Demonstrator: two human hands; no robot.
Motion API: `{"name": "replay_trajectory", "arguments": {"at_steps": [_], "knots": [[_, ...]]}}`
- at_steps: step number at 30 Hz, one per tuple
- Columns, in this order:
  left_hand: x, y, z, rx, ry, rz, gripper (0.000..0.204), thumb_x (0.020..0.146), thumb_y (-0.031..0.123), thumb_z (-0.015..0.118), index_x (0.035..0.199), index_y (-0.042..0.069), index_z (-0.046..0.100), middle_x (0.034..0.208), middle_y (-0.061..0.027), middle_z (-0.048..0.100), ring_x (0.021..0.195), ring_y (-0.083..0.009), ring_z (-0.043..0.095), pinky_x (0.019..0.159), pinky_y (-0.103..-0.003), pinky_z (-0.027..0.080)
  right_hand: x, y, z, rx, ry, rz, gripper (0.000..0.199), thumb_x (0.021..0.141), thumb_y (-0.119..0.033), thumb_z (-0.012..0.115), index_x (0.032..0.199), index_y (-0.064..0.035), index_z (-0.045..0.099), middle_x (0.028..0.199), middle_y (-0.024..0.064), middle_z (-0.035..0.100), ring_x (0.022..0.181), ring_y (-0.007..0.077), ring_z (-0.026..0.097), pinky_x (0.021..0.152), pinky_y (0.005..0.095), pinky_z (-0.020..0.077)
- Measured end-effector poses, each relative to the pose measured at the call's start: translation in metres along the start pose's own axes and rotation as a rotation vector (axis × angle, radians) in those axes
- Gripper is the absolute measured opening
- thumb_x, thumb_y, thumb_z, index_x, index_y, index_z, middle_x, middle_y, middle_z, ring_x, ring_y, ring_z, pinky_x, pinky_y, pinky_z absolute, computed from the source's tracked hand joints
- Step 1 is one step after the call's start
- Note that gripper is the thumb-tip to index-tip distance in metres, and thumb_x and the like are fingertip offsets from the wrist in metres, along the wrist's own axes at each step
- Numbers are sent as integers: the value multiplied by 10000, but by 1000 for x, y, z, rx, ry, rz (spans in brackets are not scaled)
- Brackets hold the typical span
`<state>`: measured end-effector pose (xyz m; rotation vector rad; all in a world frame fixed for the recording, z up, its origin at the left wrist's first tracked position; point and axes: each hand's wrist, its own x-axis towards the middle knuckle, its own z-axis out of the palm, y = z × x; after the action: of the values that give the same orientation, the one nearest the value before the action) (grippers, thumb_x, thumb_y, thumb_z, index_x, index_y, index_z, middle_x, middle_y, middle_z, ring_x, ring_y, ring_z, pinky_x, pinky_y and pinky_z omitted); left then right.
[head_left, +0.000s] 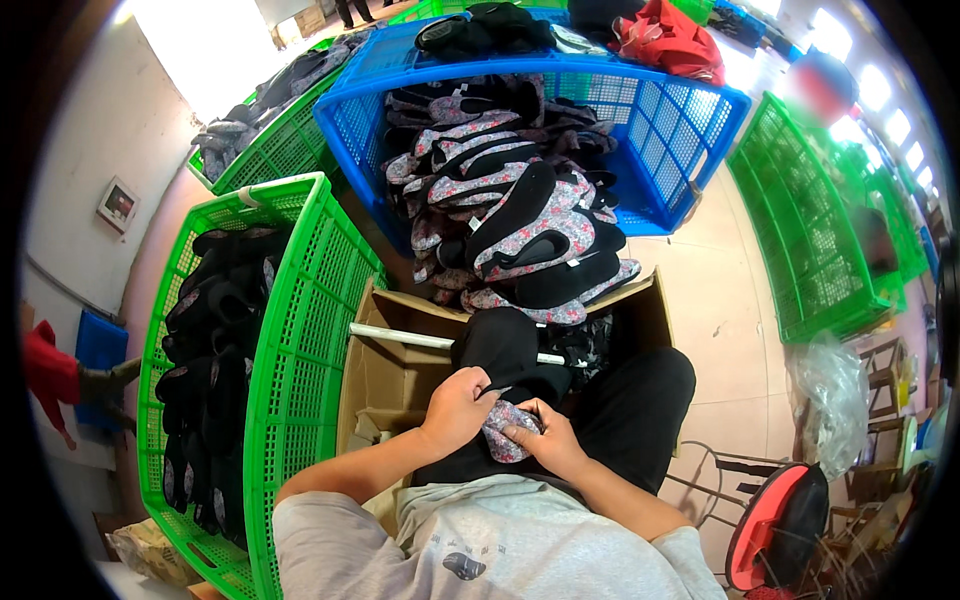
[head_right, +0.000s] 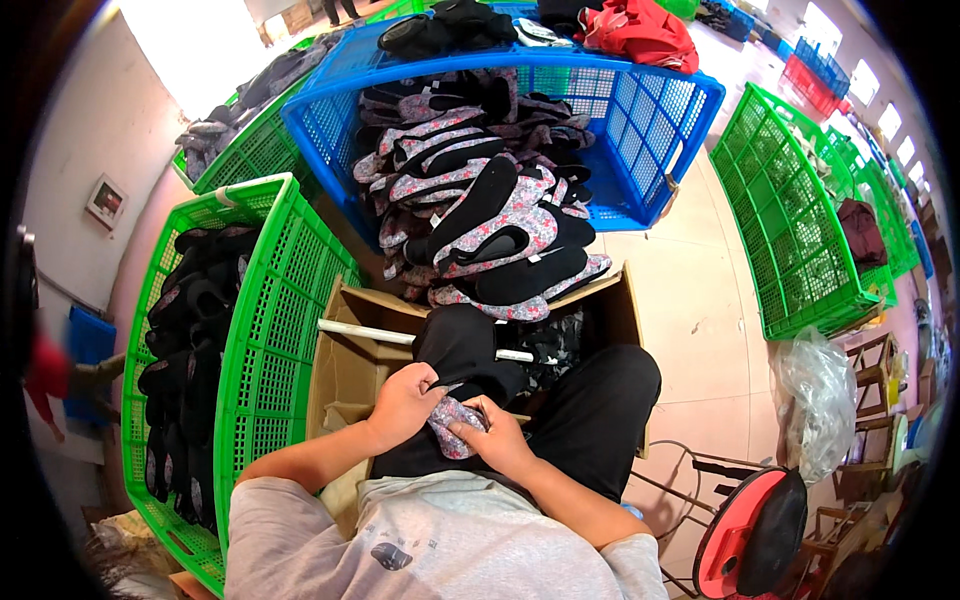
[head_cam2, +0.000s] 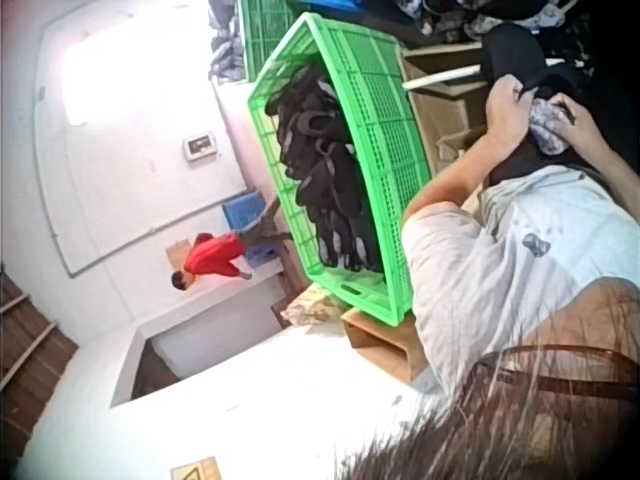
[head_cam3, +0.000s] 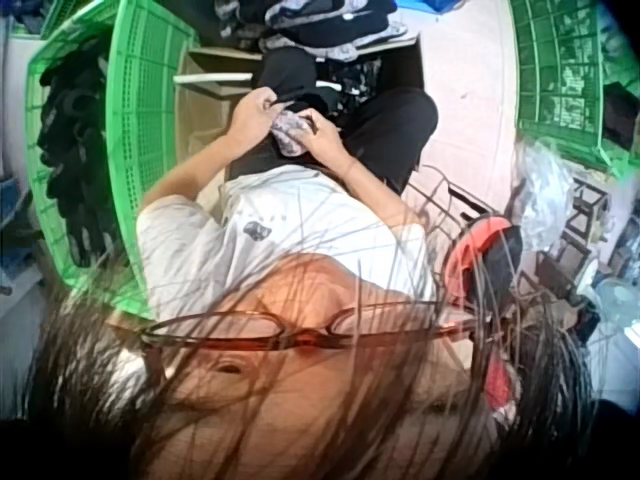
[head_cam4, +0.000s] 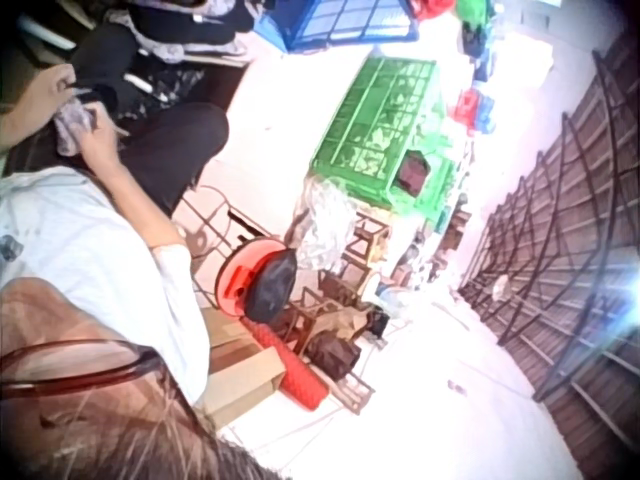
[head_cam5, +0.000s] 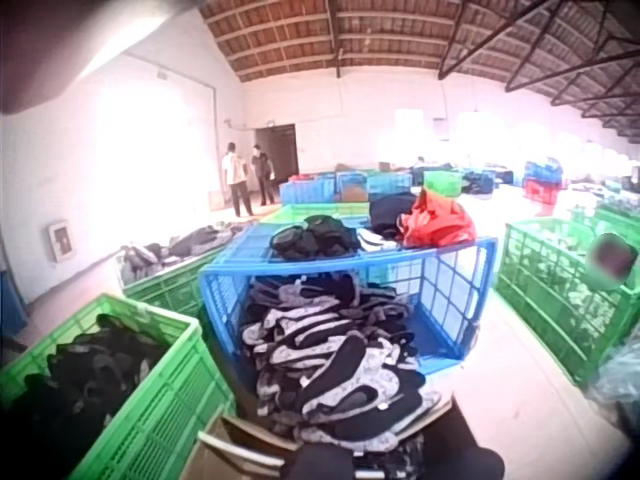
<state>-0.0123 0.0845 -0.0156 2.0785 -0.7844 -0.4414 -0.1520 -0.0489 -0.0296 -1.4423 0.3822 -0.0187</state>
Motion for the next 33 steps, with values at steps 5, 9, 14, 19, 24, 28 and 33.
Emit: {"name": "replay_trajectory", "arguments": {"at_steps": [5, 9, 14, 19, 24, 28, 33], "knots": [[-2, 16, 3, 196, 138, 377, 132, 789, 62, 685, 786, 37, 556, 769, -131, 519, 664, -318, 545, 595, -415, 445, 8, 9, -4, 102, 18, 82, 249, 891, -152, 713, 1044, -2, 586, 919, 37, 640, 817, 78, 573, 715, 254, 492], [-11, 27, 1, 350, 105, 447, 133, 804, 71, 643, 746, 63, 524, 754, -119, 462, 678, -316, 542, 611, -418, 461, 11, 7, 4, 53, 78, 43, 235, 887, -141, 712, 1027, 0, 587, 891, 36, 640, 767, 78, 573, 664, 251, 493], [-10, 26, -1, 462, 105, 456, 126, 775, 67, 635, 745, 71, 513, 773, -111, 469, 685, -293, 530, 615, -393, 461, 28, 2, 10, 29, 108, 86, 224, 875, -123, 718, 1014, -1, 592, 838, 35, 640, 688, 77, 570, 600, 252, 485], [-5, 30, -5, 472, 173, 359, 104, 794, 61, 646, 875, 46, 582, 834, -116, 521, 758, -292, 571, 653, -360, 489, 35, -7, 13, 14, 154, 34, 219, 856, -111, 727, 999, -5, 599, 794, 28, 636, 664, 75, 566, 589, 252, 482], [-17, 19, 3, -79, 263, 2, 273, 881, 94, 663, 1132, 23, 584, 935, -94, 557, 858, -198, 615, 721, -276, 512, 52, -9, -5, 193, 174, 61, 213, 837, -60, 734, 985, -26, 584, 886, 26, 632, 784, 86, 590, 722, 250, 498], [-30, -17, 22, -940, 22, -420, 258, 969, 178, 609, 1167, 39, 519, 1076, -56, 552, 908, -127, 577, 826, -287, 503, 73, -35, -12, 403, 243, 205, 218, 848, -105, 735, 967, -77, 554, 797, -4, 622, 638, 68, 582, 554, 224, 466], [-27, -16, 23, -969, -27, -322, 291, 960, 229, 639, 1124, 30, 503, 1078, -38, 554, 1002, -108, 536, 928, -300, 452, 80, -48, -17, 435, 294, 291, 240, 831, -164, 751, 960, -136, 551, 771, -24, 632, 586, 68, 588, 479, 214, 419]]}}
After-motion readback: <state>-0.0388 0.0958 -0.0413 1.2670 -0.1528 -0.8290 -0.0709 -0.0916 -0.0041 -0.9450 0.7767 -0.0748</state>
